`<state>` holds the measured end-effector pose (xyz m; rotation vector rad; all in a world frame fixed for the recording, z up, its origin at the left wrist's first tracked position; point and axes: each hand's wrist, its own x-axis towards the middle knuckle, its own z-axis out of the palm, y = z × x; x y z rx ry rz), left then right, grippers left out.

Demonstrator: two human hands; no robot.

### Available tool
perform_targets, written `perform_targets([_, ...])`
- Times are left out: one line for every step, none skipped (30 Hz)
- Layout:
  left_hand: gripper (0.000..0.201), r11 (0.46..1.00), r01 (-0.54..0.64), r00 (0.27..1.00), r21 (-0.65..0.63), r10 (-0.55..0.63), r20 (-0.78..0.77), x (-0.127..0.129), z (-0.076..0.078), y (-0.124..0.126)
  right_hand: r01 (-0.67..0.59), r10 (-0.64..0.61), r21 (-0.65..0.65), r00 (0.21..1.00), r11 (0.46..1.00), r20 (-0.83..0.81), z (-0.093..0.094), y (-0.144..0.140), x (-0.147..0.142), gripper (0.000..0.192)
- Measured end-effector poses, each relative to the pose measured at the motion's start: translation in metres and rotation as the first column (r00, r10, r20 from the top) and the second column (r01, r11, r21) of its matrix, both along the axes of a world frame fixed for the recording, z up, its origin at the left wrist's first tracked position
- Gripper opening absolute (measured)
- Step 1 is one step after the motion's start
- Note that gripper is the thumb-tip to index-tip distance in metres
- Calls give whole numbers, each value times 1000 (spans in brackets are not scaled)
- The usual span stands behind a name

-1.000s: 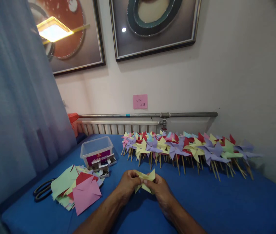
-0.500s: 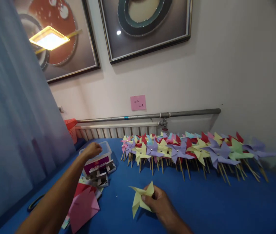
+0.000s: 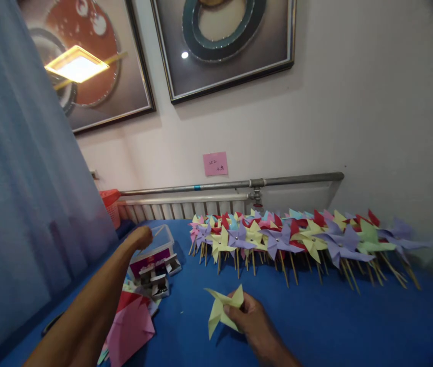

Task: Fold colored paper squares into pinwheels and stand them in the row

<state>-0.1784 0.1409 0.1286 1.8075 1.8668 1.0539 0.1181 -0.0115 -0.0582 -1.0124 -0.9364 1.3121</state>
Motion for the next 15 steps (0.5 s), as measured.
perform_targets([24,1000,2,1000,11,-2,-2,5,4,-7,28,-29,-28,999,999,-16,1,1,0,33])
perform_targets([20,1000,15,1000,27,-15,1,11,4,-16,60,-61,-45,998,997,-25,3,2,1,35])
perform_targets([16,998,46,998,40,-47,30,19,1,-26,82,-84,-52,996,995,-34,5,3,1,35])
perform_targets([13,994,92,991,52,-96,91,29,-7,-37,94,-96,-52,994,994,-47,8,3,2,36])
perform_targets([11,987,150,971,64,-159,179,40,-18,-49,102,-105,-47,993,994,-61,11,2,3,36])
perform_targets([11,974,208,932,84,-224,283,53,-31,-60,106,-109,-40,991,994,-78,13,0,5,35])
perform_targets([12,958,264,874,110,-286,394,66,-46,-71,107,-110,-34,990,994,-93,16,-2,7,35])
perform_targets([14,947,292,824,136,-321,468,80,-60,-81,112,-115,-32,988,993,-107,19,-5,9,34])
perform_targets([16,941,296,788,162,-337,515,92,-73,-89,120,-123,-33,986,992,-117,22,-7,11,34])
perform_targets([17,937,302,772,177,-350,531,102,-84,-96,126,-129,-35,984,991,-125,24,-10,14,35])
perform_targets([18,933,308,764,187,-360,536,110,-93,-101,131,-135,-39,982,991,-132,27,-12,16,35])
perform_targets([17,929,319,763,187,-369,530,115,-99,-105,132,-137,-45,981,990,-137,30,-14,18,35])
perform_targets([17,925,334,766,179,-377,520,118,-103,-107,134,-140,-51,980,990,-141,33,-15,19,36])
perform_targets([16,922,350,769,166,-384,511,120,-106,-108,137,-144,-57,979,989,-145,35,-16,20,36])
perform_targets([15,919,365,771,150,-389,504,120,-108,-108,137,-145,-63,978,989,-150,38,-16,20,37])
